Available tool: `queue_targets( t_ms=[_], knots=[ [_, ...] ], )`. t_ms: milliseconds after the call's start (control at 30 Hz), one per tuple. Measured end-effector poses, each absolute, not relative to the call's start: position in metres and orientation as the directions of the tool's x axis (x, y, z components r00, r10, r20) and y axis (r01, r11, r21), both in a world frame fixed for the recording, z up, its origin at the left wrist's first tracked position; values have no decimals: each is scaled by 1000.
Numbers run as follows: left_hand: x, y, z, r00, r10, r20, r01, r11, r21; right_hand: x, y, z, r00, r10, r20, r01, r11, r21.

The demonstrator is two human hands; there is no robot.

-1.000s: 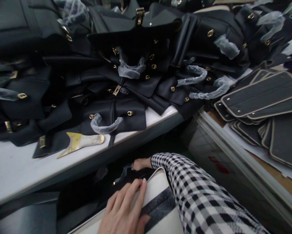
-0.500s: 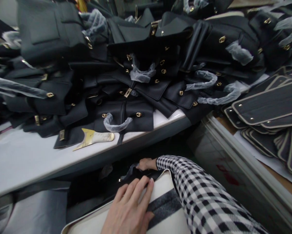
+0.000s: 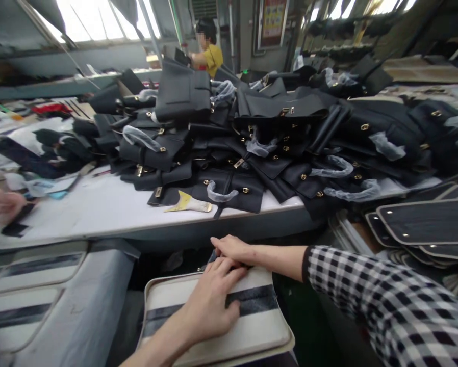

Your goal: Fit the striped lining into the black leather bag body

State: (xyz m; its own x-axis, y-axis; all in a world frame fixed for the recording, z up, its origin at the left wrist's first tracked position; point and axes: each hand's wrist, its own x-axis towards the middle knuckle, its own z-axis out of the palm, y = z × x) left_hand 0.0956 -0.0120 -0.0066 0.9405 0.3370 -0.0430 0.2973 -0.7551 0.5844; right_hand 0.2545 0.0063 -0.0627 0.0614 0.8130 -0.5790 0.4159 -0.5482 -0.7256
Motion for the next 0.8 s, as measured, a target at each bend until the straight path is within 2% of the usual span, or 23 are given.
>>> queue_targets(
  t_ms=[100, 167, 233, 367, 433, 567, 800],
  knots=[
    [88, -6, -8, 883, 469, -3, 355, -663, 659, 244, -4, -64, 126, 833, -539, 417, -538, -733],
    [79, 6, -7, 829, 560, 10, 423, -638, 643, 242, -7, -68, 121, 851, -511, 425, -510, -748],
    [68, 22, -5, 803, 595, -37, 499, -636, 589, 241, -7, -70, 108, 864, -492, 439, -486, -756],
    [50, 53, -3, 749, 593, -296, 645, -551, 530, 238, -7, -67, 110, 887, -448, 508, -438, -742],
    [48, 62, -3, 736, 579, -351, 668, -538, 514, 236, -8, -63, 98, 902, -420, 552, -400, -731],
    [49, 62, -3, 756, 561, -338, 648, -567, 509, 232, -8, -57, 72, 922, -379, 615, -340, -712],
    [52, 56, -13, 784, 559, -270, 607, -596, 525, 231, -7, -59, 63, 922, -381, 668, -323, -671]
  ],
)
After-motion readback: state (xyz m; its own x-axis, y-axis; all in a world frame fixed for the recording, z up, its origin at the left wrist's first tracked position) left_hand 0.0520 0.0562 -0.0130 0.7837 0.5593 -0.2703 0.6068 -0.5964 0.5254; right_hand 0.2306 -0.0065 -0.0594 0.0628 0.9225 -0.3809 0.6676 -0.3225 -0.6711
